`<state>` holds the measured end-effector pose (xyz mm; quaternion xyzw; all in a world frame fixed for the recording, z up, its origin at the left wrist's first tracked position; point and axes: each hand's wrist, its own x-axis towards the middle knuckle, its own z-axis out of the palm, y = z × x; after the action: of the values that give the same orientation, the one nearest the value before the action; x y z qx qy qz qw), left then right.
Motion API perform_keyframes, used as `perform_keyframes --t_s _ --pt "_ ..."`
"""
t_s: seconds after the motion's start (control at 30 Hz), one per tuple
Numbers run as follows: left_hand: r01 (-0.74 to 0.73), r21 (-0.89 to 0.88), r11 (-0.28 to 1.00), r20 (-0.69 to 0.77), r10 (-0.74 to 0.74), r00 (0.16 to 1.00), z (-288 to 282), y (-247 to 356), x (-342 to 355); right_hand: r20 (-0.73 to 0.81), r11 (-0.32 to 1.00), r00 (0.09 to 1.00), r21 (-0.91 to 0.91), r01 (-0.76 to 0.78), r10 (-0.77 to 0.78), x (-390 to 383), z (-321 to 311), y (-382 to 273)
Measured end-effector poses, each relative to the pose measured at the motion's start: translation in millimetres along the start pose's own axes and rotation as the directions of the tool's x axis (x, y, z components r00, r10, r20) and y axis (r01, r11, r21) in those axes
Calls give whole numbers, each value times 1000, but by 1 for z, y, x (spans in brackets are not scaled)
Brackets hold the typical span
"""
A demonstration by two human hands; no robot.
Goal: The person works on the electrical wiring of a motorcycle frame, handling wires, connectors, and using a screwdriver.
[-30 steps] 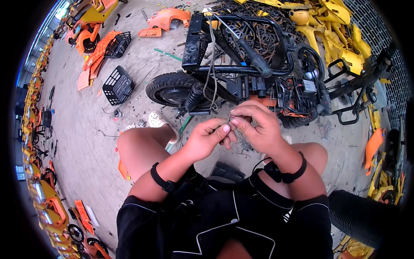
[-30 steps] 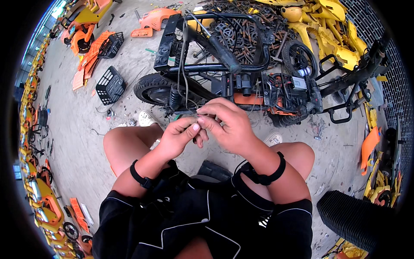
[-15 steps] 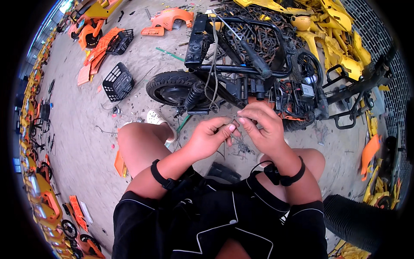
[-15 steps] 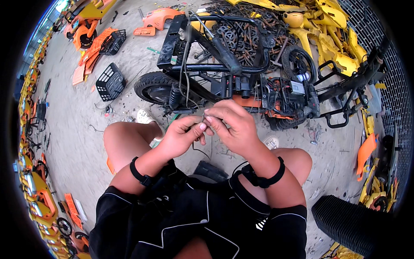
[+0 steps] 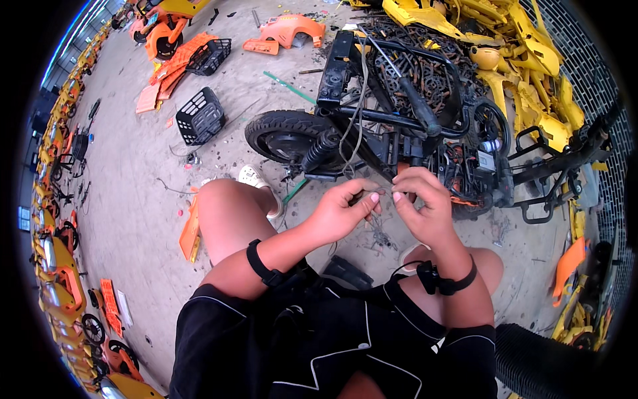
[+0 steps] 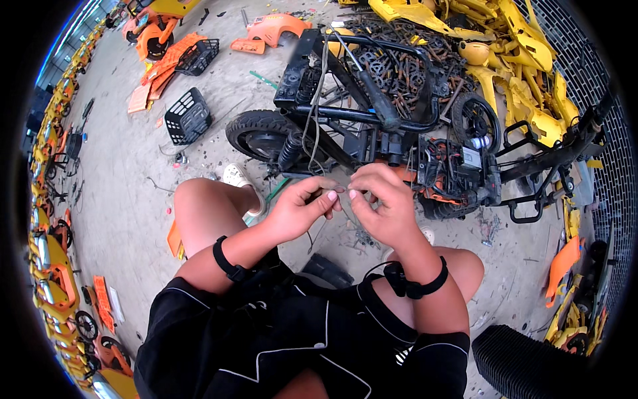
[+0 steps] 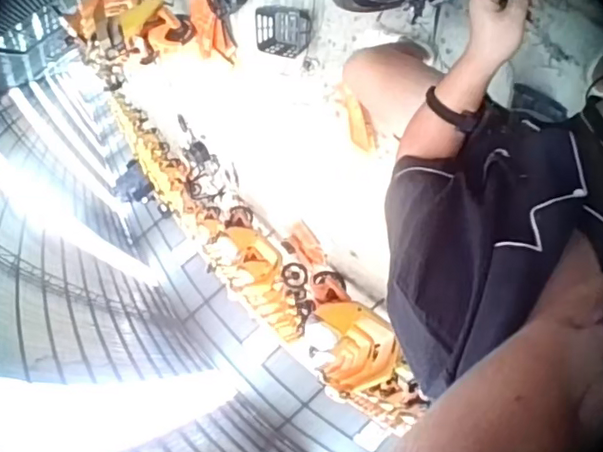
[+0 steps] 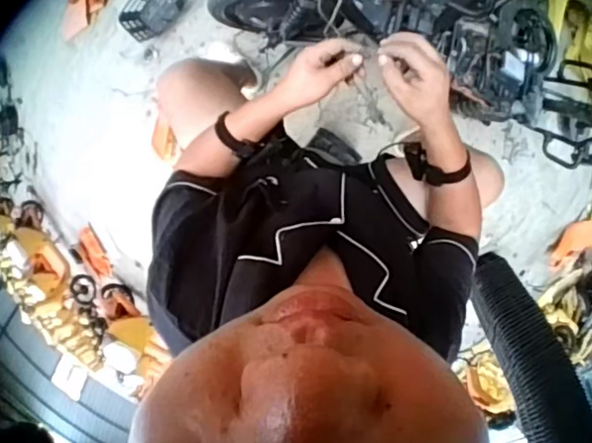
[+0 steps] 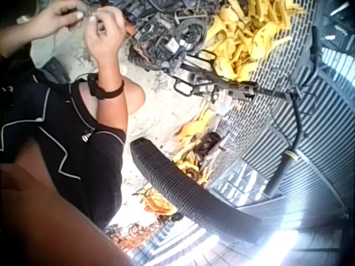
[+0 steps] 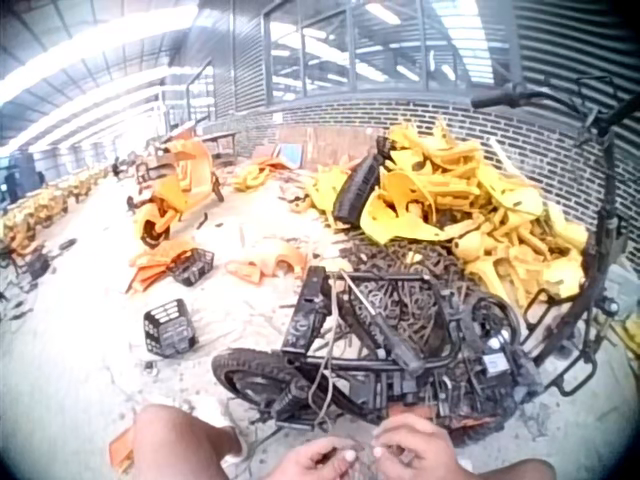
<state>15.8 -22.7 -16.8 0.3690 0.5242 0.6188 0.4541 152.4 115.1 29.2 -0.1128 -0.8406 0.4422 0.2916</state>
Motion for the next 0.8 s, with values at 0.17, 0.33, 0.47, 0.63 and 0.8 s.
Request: perform_keyframes --t_s 0.17,0.33,0.47,0.63,0.8 --pt "41 5 999 26 -42 999 1 4 -1 73 988 992 -107 110 -102 -5 4 4" --pt "47 95 994 -9 -46 999 2 -1 -1 62 966 988 -214 148 -138 -6 6 2" --pt "50 149 988 -37 -45 998 2 -2 0 57 949 985 -265 173 -163 -6 7 2" --pt "-21 254 967 -71 40 997 3 -2 0 46 933 980 -303 197 -192 -6 9 1" --pt "-73 341 937 -69 103 992 5 3 -1 35 937 983 -301 180 -178 -6 8 0"
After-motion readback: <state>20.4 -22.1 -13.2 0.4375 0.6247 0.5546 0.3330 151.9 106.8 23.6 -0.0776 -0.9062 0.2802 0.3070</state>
